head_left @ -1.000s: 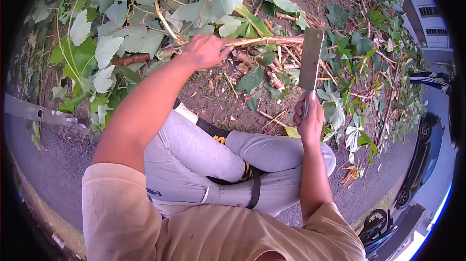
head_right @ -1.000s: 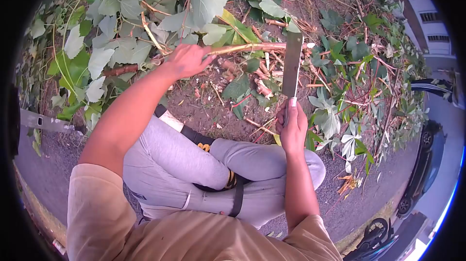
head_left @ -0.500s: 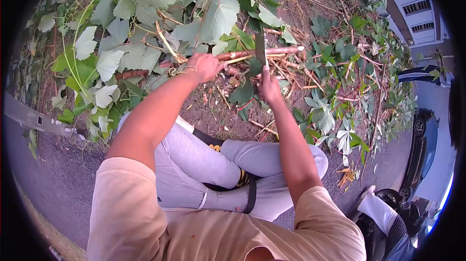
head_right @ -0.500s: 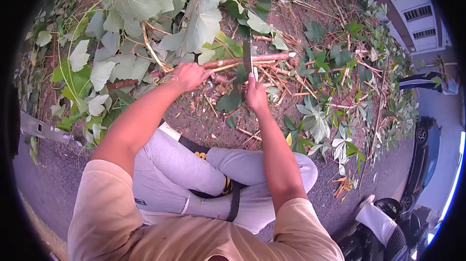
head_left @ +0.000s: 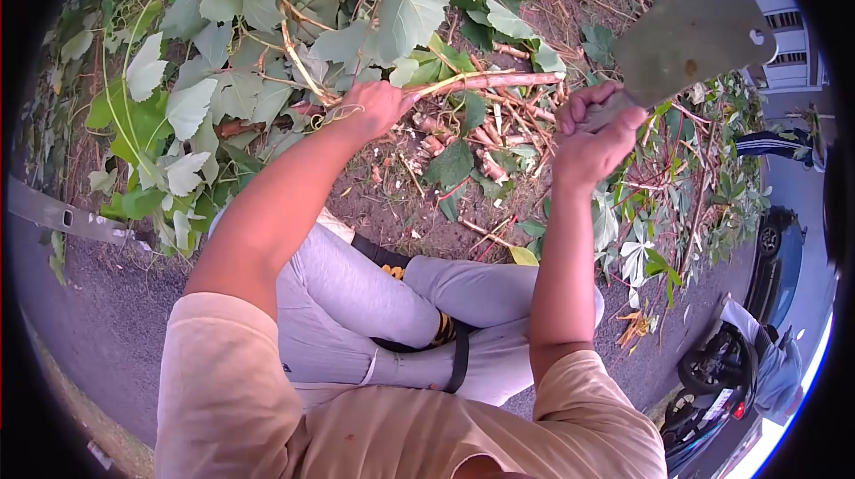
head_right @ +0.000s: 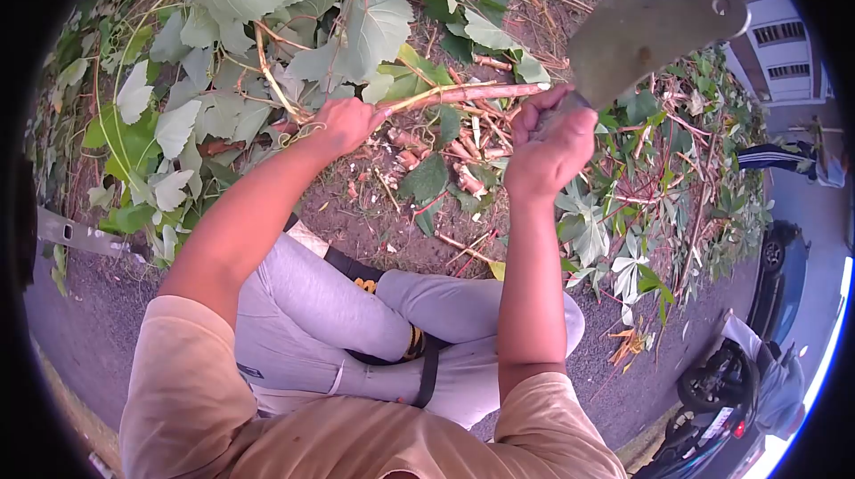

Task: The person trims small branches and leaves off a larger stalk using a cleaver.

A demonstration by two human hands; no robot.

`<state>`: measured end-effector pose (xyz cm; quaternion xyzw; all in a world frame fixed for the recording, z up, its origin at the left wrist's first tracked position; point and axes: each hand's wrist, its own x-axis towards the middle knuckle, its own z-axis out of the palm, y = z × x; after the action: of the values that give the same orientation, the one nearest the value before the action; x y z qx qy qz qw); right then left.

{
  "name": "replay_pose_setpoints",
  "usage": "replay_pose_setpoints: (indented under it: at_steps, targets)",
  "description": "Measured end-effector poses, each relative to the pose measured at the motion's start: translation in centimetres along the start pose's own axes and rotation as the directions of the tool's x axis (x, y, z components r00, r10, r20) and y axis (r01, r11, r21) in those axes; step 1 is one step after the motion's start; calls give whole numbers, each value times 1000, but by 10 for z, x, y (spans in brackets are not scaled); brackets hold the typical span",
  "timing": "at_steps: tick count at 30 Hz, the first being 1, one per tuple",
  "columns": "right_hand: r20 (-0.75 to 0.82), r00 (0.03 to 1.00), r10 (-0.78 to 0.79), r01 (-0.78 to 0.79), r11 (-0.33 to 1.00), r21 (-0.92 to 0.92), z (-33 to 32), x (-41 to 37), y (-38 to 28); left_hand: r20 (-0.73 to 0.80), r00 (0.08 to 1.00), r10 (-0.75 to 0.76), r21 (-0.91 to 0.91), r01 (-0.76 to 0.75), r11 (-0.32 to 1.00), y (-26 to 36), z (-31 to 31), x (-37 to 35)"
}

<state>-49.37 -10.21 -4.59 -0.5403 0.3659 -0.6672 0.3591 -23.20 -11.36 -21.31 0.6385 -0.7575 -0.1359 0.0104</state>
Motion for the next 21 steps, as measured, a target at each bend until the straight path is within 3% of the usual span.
replay_pose_setpoints:
  at_steps: [1,3,4,5,7,9,12,15,16,18,20,21]
  targets:
    - [80,990,-116,123,988,-97,-6,-7,24,-1,1000,8,0,-8,1000,3,-1,-1]
    - [185,979,90,-8,916,-401,-22,-33,78,-14,1000,-10,-67,9,998,6,-5,-3]
    - [170,929,328,-241,887,-393,-22,-42,93,-50,999,10,-40,-12,999,6,-8,-5]
    - [126,817,562,-473,779,-412,-20,-48,98,-58,998,13,-35,-15,999,5,-11,-2]
    - [68,643,763,-728,637,-254,-25,-57,109,86,996,14,-25,-11,1000,10,-6,-5]
    - [110,705,701,-682,712,-164,-20,-39,89,62,998,-32,-57,35,998,6,-1,-2]
    - [105,886,451,-429,885,-182,7,5,11,67,998,-4,-70,8,998,5,0,-2]
    - [80,992,102,-97,993,-65,24,31,-57,147,986,-74,-74,86,994,11,-14,-1]
    - [84,990,109,-103,992,-72,23,34,-59,131,989,-68,-50,75,996,9,-7,1]
    - [-18,996,-88,89,986,141,24,42,-56,117,990,-84,-69,92,993,9,-2,0]
    - [-1,992,-125,125,991,44,5,8,30,82,995,-58,-83,65,994,3,17,5]
    - [26,998,59,-55,989,-138,-18,-31,92,63,997,-48,-80,53,995,3,24,7]
